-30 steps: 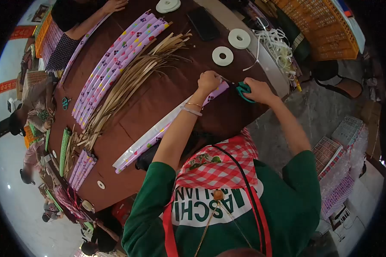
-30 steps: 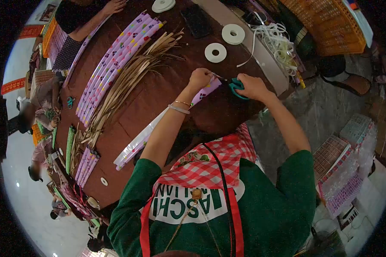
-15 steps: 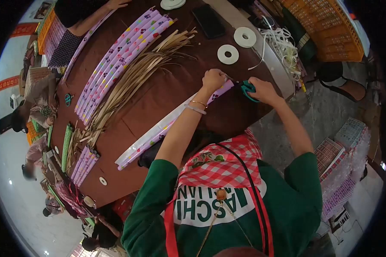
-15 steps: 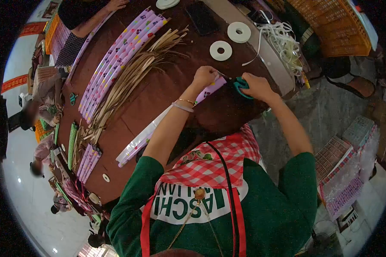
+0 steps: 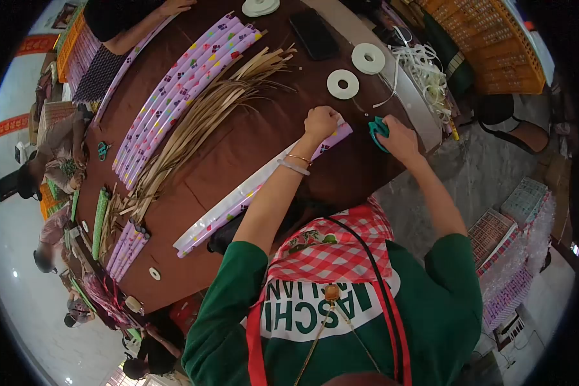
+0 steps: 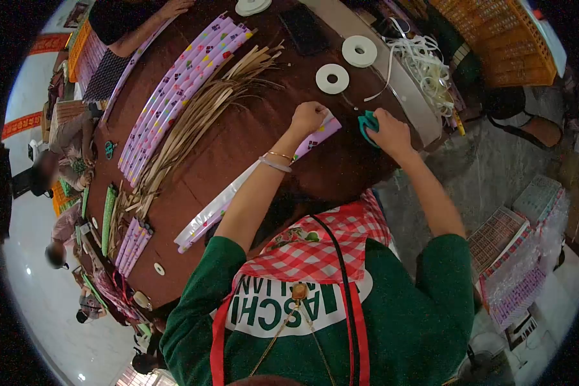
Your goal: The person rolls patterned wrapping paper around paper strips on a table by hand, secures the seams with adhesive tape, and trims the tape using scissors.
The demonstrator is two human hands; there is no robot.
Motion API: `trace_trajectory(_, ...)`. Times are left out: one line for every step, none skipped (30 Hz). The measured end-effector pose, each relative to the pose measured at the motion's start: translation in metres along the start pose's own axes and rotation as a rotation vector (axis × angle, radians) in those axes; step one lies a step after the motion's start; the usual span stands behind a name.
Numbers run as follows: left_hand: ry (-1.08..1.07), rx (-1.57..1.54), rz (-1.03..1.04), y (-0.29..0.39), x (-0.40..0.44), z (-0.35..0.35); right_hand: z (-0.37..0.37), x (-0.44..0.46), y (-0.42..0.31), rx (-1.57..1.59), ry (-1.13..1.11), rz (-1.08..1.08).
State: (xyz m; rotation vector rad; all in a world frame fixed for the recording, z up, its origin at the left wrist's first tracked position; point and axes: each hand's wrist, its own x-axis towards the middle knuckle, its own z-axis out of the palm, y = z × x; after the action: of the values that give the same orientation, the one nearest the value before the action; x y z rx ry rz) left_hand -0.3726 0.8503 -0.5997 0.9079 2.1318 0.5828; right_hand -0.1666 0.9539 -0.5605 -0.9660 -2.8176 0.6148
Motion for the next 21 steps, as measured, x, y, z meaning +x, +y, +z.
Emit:
trace_trajectory(0.001, -0.003, 0.025, -0.001, 0.001, 0.0, -0.001, 0.0, 0.0, -0.005, 0.001, -0.004)
trace_trajectory(0.006, -0.01, 0.027, -0.002, 0.001, 0.0, -0.002, -0.001, 0.001, -0.082, 0.088, 0.041)
trace_trajectory(0.001, -0.078, 0.061, -0.005, -0.001, 0.0, -0.003, -0.001, 0.002, -0.158, 0.173, 0.086)
trace_trajectory(-0.002, -0.145, 0.096, -0.005, -0.004, -0.004, -0.01, 0.003, 0.002, -0.208, 0.023, 0.252)
trace_trajectory(0.005, -0.152, 0.098, -0.005, -0.008, -0.008, -0.011, 0.005, 0.005, -0.214, 0.025, 0.244)
trace_trajectory(0.022, -0.196, 0.147, -0.007, -0.013, -0.012, -0.01, 0.006, 0.01, -0.235, 0.078, 0.246)
trace_trajectory(0.039, -0.24, 0.193, -0.007, -0.018, -0.019, -0.01, 0.007, 0.013, -0.254, 0.129, 0.247)
trace_trajectory(0.075, -0.199, 0.298, -0.01, -0.023, -0.027, -0.01, 0.008, 0.012, -0.269, 0.138, 0.242)
trace_trajectory(0.16, -0.145, 0.398, -0.015, -0.029, -0.037, -0.008, 0.008, 0.018, -0.272, 0.131, 0.232)
trace_trajectory(0.244, -0.09, 0.491, -0.019, -0.04, -0.051, -0.002, 0.007, 0.026, -0.336, 0.082, 0.205)
trace_trajectory(0.326, -0.076, 0.516, -0.021, -0.055, -0.067, 0.002, 0.005, 0.03, -0.398, 0.032, 0.176)
trace_trajectory(0.401, -0.049, 0.475, -0.032, -0.068, -0.079, 0.001, 0.006, 0.027, -0.397, 0.019, 0.159)
trace_trajectory(0.476, -0.021, 0.429, -0.046, -0.081, -0.089, -0.004, 0.008, 0.023, -0.447, -0.011, 0.187)
trace_trajectory(0.535, -0.008, 0.362, -0.061, -0.098, -0.098, -0.009, 0.01, 0.018, -0.498, -0.042, 0.213)
trace_trajectory(0.598, 0.008, 0.299, -0.075, -0.115, -0.107, -0.015, 0.015, 0.013, -0.452, -0.055, 0.222)
trace_trajectory(0.652, 0.145, 0.235, -0.087, -0.135, -0.114, -0.018, 0.017, 0.01, -0.459, -0.06, 0.218)
trace_trajectory(0.676, 0.002, 0.107, -0.098, -0.154, -0.114, -0.024, 0.02, 0.003, -0.467, -0.062, 0.215)
trace_trajectory(0.711, 0.094, 0.072, -0.111, -0.169, -0.113, -0.028, 0.021, -0.009, -0.397, 0.0, 0.218)
trace_trajectory(0.742, 0.186, 0.037, -0.118, -0.183, -0.111, -0.028, 0.022, -0.019, -0.321, 0.037, 0.125)
trace_trajectory(0.733, 0.128, -0.033, -0.115, -0.196, -0.106, -0.028, 0.026, -0.03, -0.245, 0.074, 0.034)
trace_trajectory(0.73, 0.099, -0.002, -0.113, -0.203, -0.1, -0.028, 0.031, -0.046, -0.064, 0.063, -0.09)
